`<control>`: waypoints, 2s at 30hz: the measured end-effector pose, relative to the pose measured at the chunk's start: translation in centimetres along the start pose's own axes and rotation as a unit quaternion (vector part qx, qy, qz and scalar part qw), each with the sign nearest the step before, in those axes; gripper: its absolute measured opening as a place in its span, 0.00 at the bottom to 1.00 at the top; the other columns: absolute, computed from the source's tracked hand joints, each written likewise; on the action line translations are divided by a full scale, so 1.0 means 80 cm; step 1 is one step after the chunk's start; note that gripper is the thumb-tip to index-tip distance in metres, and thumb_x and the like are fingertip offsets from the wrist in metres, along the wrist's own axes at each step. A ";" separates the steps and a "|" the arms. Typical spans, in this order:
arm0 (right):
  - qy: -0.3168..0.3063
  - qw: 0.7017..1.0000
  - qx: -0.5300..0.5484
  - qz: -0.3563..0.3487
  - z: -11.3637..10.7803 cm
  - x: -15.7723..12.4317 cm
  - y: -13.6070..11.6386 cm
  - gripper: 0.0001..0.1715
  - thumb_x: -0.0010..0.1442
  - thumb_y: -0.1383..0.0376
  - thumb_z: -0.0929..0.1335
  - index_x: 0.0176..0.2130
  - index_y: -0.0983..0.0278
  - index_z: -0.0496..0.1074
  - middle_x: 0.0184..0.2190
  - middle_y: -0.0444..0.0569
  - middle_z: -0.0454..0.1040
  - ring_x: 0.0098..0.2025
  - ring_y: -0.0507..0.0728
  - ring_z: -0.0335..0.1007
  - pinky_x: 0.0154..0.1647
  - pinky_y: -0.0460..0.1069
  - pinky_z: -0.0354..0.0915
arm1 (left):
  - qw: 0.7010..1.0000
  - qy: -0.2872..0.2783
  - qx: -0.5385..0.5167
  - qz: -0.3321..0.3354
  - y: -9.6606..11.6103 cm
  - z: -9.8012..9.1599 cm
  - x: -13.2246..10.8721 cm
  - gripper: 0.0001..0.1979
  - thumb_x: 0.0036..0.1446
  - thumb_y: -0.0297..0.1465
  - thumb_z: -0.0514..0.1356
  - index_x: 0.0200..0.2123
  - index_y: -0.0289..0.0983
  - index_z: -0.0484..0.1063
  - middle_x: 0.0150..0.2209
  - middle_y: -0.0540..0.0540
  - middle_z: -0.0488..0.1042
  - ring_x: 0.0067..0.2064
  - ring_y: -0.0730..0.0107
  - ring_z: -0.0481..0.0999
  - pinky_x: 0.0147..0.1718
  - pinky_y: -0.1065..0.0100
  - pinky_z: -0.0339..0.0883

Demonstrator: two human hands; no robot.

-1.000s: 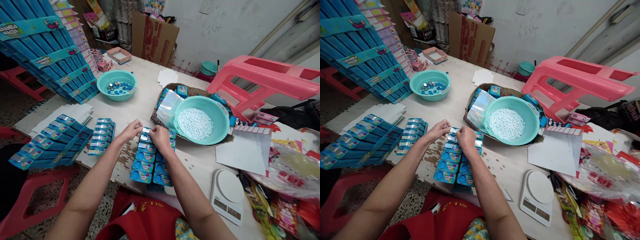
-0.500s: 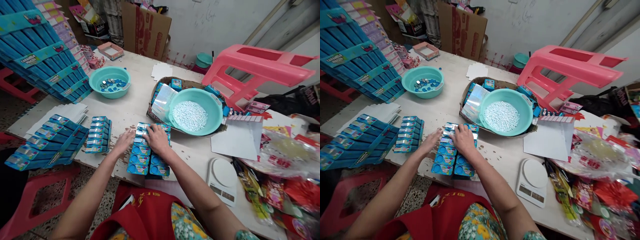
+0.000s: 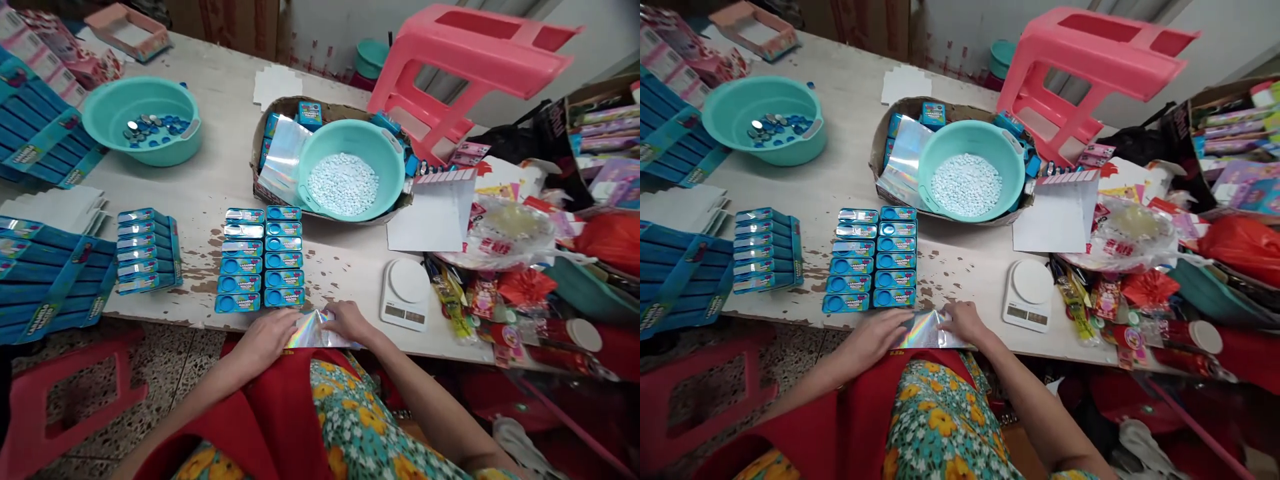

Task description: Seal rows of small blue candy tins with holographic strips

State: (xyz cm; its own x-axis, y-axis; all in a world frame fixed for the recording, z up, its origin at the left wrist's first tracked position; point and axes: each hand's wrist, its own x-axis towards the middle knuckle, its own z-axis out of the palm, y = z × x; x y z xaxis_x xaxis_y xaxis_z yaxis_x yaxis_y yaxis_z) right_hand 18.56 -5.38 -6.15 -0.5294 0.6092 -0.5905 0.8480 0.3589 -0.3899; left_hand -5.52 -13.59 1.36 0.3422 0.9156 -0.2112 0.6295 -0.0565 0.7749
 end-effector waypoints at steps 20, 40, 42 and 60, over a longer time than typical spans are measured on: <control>0.319 0.943 -0.089 -0.039 0.010 -0.030 0.052 0.18 0.60 0.64 0.66 0.51 0.57 0.68 0.47 0.51 0.72 0.49 0.60 0.64 0.51 0.56 0.56 | 0.979 -0.082 0.153 -0.104 0.010 0.121 0.158 0.16 0.62 0.34 0.45 0.39 0.38 0.72 0.40 0.41 0.76 0.41 0.59 0.75 0.35 0.65 0.62; 0.462 0.882 0.083 0.048 -0.024 -0.099 0.070 0.10 0.64 0.62 0.61 0.34 0.63 0.68 0.30 0.48 0.72 0.35 0.55 0.67 0.38 0.51 0.63 | 0.977 -0.092 0.192 -0.020 0.020 0.139 0.266 0.09 0.56 0.27 0.50 0.33 0.38 0.70 0.38 0.41 0.76 0.44 0.56 0.72 0.46 0.56 0.50; 0.474 0.867 0.138 0.069 -0.031 -0.104 0.071 0.10 0.63 0.60 0.62 0.34 0.63 0.68 0.30 0.48 0.71 0.35 0.55 0.67 0.38 0.50 0.63 | 0.977 -0.091 0.193 -0.021 0.015 0.136 0.279 0.10 0.55 0.26 0.49 0.31 0.37 0.70 0.36 0.41 0.76 0.41 0.57 0.73 0.45 0.56 0.51; 0.342 0.866 0.264 0.251 0.020 0.006 0.128 0.16 0.52 0.52 0.66 0.25 0.61 0.69 0.21 0.41 0.69 0.24 0.52 0.64 0.24 0.46 0.58 | 0.971 -0.119 0.198 -0.057 -0.007 0.151 0.282 0.13 0.60 0.35 0.48 0.33 0.40 0.71 0.35 0.45 0.77 0.39 0.62 0.73 0.38 0.64 0.56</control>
State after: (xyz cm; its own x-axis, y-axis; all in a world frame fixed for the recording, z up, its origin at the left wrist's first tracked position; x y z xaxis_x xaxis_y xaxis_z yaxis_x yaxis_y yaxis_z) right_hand 26.97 -2.54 -11.54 0.1949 0.9360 -0.2930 0.7417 -0.3361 -0.5805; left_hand 10.26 2.30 -11.01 0.3767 0.8096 -0.4502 0.8756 -0.1525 0.4583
